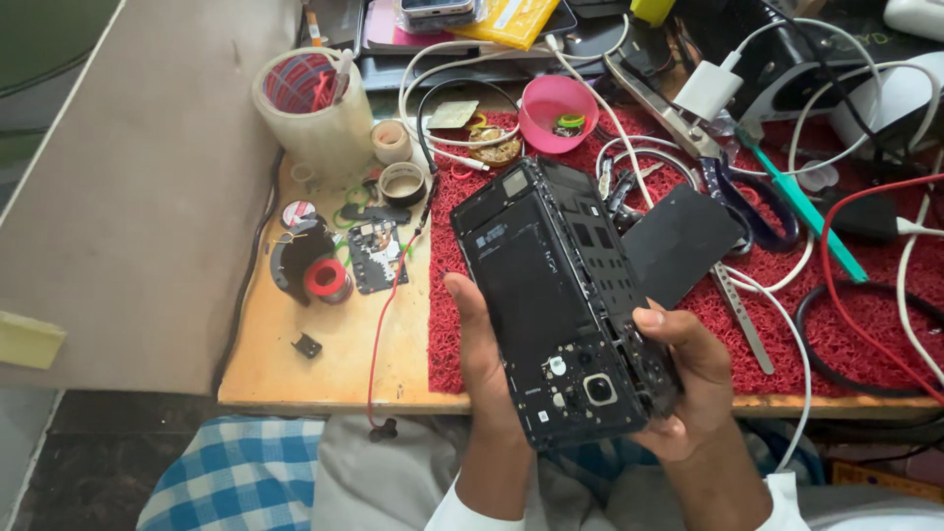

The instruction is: The person removes the back cover of a smartphone using a prying tool and a cloth, then uses a screwdriver to remove screws from the internal frame. The back cover is set aside, and the person continues to unscrew components inside the device.

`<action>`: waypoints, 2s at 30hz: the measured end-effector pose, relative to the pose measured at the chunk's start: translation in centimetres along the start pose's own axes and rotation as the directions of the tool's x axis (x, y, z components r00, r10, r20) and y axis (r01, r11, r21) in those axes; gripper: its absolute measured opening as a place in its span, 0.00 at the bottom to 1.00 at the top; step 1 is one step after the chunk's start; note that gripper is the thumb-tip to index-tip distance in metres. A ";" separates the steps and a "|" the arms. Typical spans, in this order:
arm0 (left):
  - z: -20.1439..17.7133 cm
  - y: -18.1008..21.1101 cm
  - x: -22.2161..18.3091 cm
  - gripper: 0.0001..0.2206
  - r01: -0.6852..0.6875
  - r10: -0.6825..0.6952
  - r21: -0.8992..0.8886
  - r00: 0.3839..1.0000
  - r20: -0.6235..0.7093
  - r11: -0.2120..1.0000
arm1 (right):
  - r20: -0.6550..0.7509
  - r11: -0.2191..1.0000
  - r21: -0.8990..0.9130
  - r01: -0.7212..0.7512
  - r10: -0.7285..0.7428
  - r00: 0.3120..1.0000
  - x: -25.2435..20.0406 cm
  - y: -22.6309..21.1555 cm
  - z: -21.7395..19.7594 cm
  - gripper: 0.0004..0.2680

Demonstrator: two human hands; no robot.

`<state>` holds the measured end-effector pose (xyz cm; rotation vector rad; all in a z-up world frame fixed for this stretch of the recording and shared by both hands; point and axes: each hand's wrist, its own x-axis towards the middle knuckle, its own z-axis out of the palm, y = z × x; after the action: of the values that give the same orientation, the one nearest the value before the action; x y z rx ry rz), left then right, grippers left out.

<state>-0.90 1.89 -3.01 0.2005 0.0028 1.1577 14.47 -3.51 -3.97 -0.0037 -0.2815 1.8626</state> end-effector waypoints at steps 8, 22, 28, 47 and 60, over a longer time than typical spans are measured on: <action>-1.0 -0.8 -0.2 0.32 0.100 -0.099 0.007 0.962 0.254 0.995 | 0.063 0.971 0.238 0.006 -0.022 0.998 0.6 2.7 -0.6 0.10; 0.7 5.4 -0.4 0.28 0.023 0.010 0.573 0.998 -0.055 0.819 | -0.261 0.750 -0.657 -0.074 -0.135 0.956 -4.1 -10.2 0.9 0.15; 2.1 8.2 -1.1 0.27 -0.046 0.116 0.640 0.991 -0.067 0.767 | -0.580 0.355 -0.807 -0.472 -0.327 0.746 -6.5 -19.5 1.7 0.17; -2.1 4.3 -0.5 0.25 0.035 0.136 0.760 0.978 -0.161 0.649 | -0.302 0.007 -0.942 -0.335 -0.451 0.840 21.3 -23.7 5.8 0.06; -3.3 4.8 -0.9 0.30 0.213 0.089 0.776 0.941 -0.326 0.594 | 0.000 -0.443 -0.830 -0.338 -0.606 0.795 30.1 -22.7 1.1 0.10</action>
<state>-6.02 3.44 -5.57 0.8114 0.8654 1.0327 26.39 30.98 5.75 -1.7589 -1.3975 0.4181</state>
